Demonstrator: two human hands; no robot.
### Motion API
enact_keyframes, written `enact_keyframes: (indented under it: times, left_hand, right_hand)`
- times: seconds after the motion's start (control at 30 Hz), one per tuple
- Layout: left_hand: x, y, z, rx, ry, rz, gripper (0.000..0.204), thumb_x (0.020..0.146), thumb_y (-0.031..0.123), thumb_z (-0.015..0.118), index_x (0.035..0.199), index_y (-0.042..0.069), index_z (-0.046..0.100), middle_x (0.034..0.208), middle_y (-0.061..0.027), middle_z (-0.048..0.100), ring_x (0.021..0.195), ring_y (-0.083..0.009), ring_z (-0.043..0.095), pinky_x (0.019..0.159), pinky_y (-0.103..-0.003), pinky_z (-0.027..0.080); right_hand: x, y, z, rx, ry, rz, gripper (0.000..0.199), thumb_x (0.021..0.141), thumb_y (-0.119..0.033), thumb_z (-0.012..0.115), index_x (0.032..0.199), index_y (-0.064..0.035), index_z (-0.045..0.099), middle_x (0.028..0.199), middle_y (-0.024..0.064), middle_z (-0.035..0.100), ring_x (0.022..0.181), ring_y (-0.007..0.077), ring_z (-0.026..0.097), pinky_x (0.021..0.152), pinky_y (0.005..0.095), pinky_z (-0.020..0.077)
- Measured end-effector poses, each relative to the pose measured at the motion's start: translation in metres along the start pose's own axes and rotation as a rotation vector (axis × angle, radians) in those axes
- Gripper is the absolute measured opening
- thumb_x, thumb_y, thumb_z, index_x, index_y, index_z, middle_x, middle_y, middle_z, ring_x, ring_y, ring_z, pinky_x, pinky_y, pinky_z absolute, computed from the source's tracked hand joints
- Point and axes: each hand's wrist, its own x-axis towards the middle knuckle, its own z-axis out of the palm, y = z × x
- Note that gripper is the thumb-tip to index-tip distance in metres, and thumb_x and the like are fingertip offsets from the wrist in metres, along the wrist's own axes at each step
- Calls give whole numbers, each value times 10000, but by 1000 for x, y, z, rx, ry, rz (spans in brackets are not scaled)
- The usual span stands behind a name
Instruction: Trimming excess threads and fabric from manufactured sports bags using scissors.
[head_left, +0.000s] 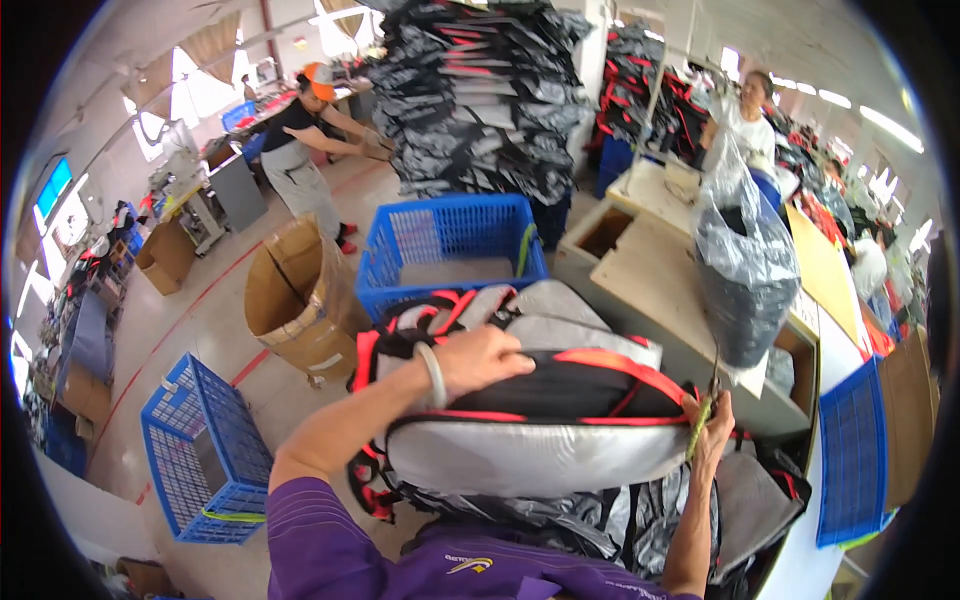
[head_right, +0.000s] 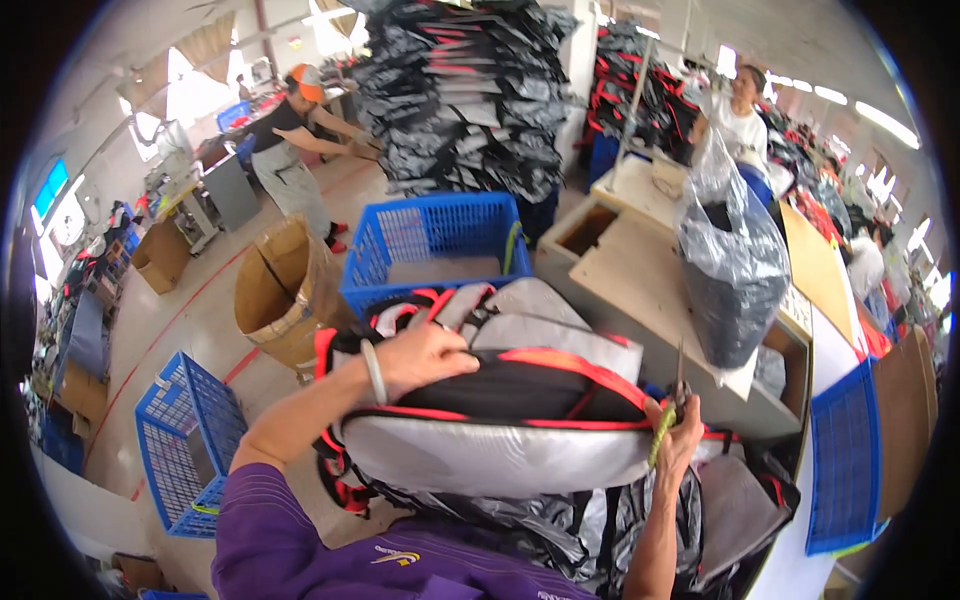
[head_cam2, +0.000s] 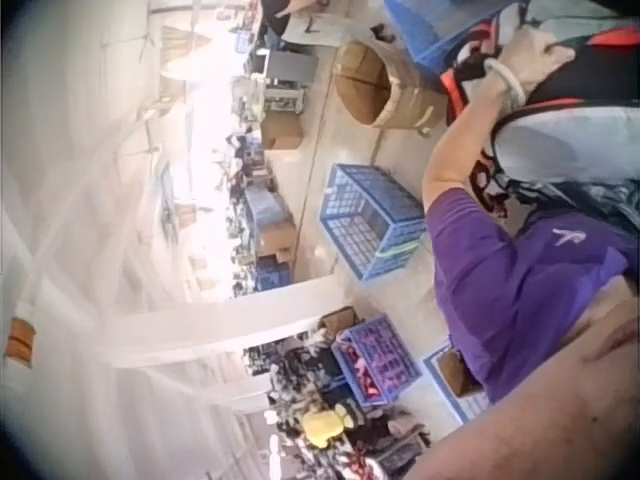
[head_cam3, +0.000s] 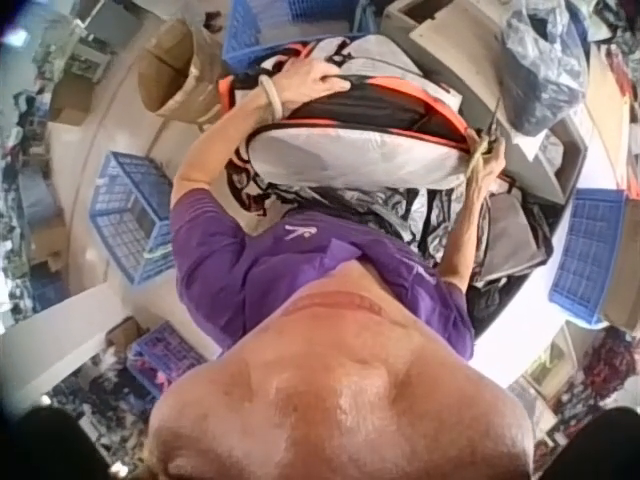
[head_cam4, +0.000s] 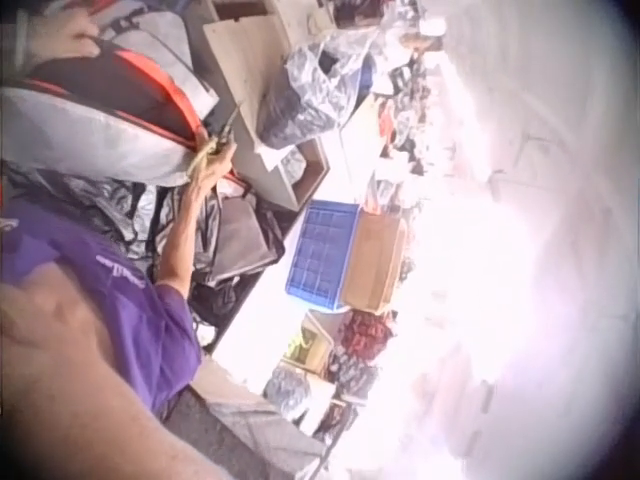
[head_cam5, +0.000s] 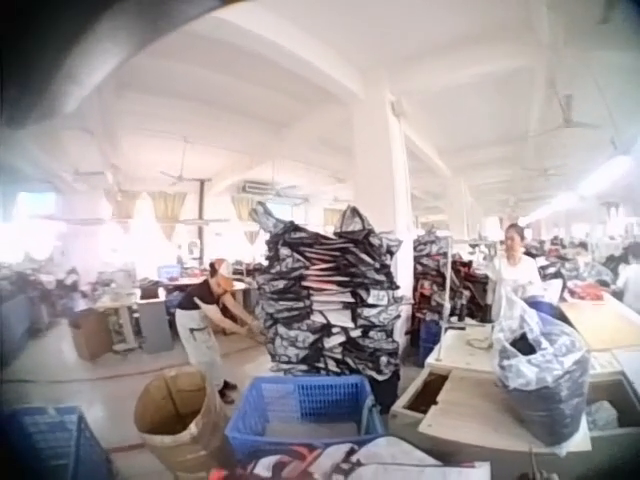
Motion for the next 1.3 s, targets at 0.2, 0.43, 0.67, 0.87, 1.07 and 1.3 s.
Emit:
enact_keyframes:
  times: [0.2, 0.43, 0.67, 0.87, 1.07, 1.3]
  left_hand:
    - [26, -56, 46, 232, 30, -153, 603, 717, 586, 672, 853, 0, 657, 839, -234, 645, 809, -353, 638, 719, -425, 474]
    - [34, -79, 92, 395, 383, 154, 282, 751, 160, 733, 991, 68, 615, 912, -160, 645, 781, -338, 621, 680, -394, 484]
    - [6, -77, 84, 343, 350, 178, 211, 692, 122, 757, 867, 35, 675, 820, -103, 653, 758, -288, 614, 699, -370, 478]
    - [-30, -108, 88, 397, 619, 74, 266, 777, 94, 673, 1037, 57, 636, 1063, -119, 630, 978, -301, 589, 879, -403, 439]
    - [-34, -109, 62, -191, 328, -70, 147, 801, 102, 677, 907, 3, 697, 834, -119, 686, 803, -212, 651, 761, -305, 490]
    - [-51, -128, 64, -597, 137, -274, 201, 848, 177, 667, 876, -20, 695, 650, 40, 571, 612, -30, 480, 566, -225, 396]
  right_hand:
    - [8, 76, 33, 116, -2, 49, 344, 725, -147, 818, 857, -20, 528, 767, 22, 572, 680, 103, 518, 634, 261, 461]
    - [3, 47, 36, -191, -40, 176, 550, 663, -394, 827, 913, 5, 544, 677, 114, 589, 599, 216, 568, 596, 303, 454]
    - [-3, 55, 24, -150, -94, 122, 543, 668, -383, 826, 868, 9, 508, 669, 119, 562, 578, 222, 516, 589, 311, 443]
    - [10, 58, 30, -148, -195, 70, 501, 695, -363, 816, 838, 5, 507, 633, 83, 501, 581, 165, 452, 549, 304, 401]
    - [45, 48, 16, -204, -446, -116, 497, 675, -328, 844, 832, 14, 519, 636, 48, 438, 603, 138, 408, 547, 291, 370]
    - [66, -65, 104, -249, -715, -891, 644, 613, -455, 828, 958, 9, 546, 906, 149, 583, 844, 343, 581, 742, 421, 482]
